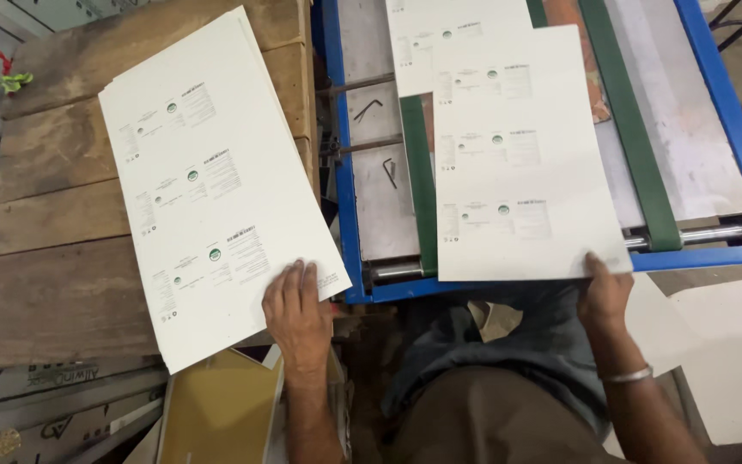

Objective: The person repeatedly picks up a single sheet of paper from a stack on the left and places it onto a conveyor belt on the right. The paper moves through rollers on the conveyor. The person continues this process for the duration of the clip.

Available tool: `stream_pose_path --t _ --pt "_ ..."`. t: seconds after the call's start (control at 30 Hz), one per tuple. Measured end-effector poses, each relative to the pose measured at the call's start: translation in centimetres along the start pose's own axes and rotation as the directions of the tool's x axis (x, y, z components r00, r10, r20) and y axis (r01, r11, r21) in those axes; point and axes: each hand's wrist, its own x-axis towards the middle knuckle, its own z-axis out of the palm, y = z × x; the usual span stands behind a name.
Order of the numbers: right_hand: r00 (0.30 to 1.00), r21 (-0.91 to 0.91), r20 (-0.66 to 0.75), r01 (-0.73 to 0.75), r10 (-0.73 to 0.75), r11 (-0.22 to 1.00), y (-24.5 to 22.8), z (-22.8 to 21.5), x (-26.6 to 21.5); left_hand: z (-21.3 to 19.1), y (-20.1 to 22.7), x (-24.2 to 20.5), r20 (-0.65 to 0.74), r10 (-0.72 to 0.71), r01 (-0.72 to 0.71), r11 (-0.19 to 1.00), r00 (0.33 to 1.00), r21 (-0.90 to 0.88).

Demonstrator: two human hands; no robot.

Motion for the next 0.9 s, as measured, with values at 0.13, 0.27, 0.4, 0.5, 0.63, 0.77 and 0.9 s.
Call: stream_pose_path --t 0.13,0.27,0.4,0.5,0.63,0.77,0.9 --pt "0.992 0.041 -0.014 -0.126 0.127 0.991 0.8 -1.5 -2.4 -0.3 0.5 0.0 -0.099 -0.079 0.078 0.997 0.992 -0.010" --pt "0.983 0.078 0.044 -0.180 0.177 0.981 1.8 -1.8 -1.7 -0.1 0.4 -0.4 -0.066 -0.058 0.059 0.998 0.996 0.013" --pt "0.991 -0.046 0.067 -0.114 0.117 0.992 2.2 -0.4 -0.9 -0.4 0.4 -0.5 -0.046 -0.060 0.060 0.998 0.997 0.018" --pt "0.994 -0.116 0.049 -0.091 0.098 0.989 2.5 1.6 1.1 -0.8 0.4 -0.3 -0.005 -0.081 0.081 0.997 0.997 0.011" --pt "0.998 -0.050 0.018 -0.053 0.053 0.997 2.2 5.0 4.4 -1.4 0.6 0.0 0.027 -0.104 0.105 0.994 0.994 -0.018" --pt "0.960 0.011 0.102 -0.261 0.259 0.965 1.2 6.7 5.1 -2.3 0.4 0.6 0.175 -0.088 0.092 0.996 0.981 -0.014" --pt "0.863 -0.107 0.341 -0.359 0.374 0.927 -0.8 7.7 3.0 -4.1 -1.5 0.8 0.416 -0.049 0.101 0.990 0.908 -0.104"
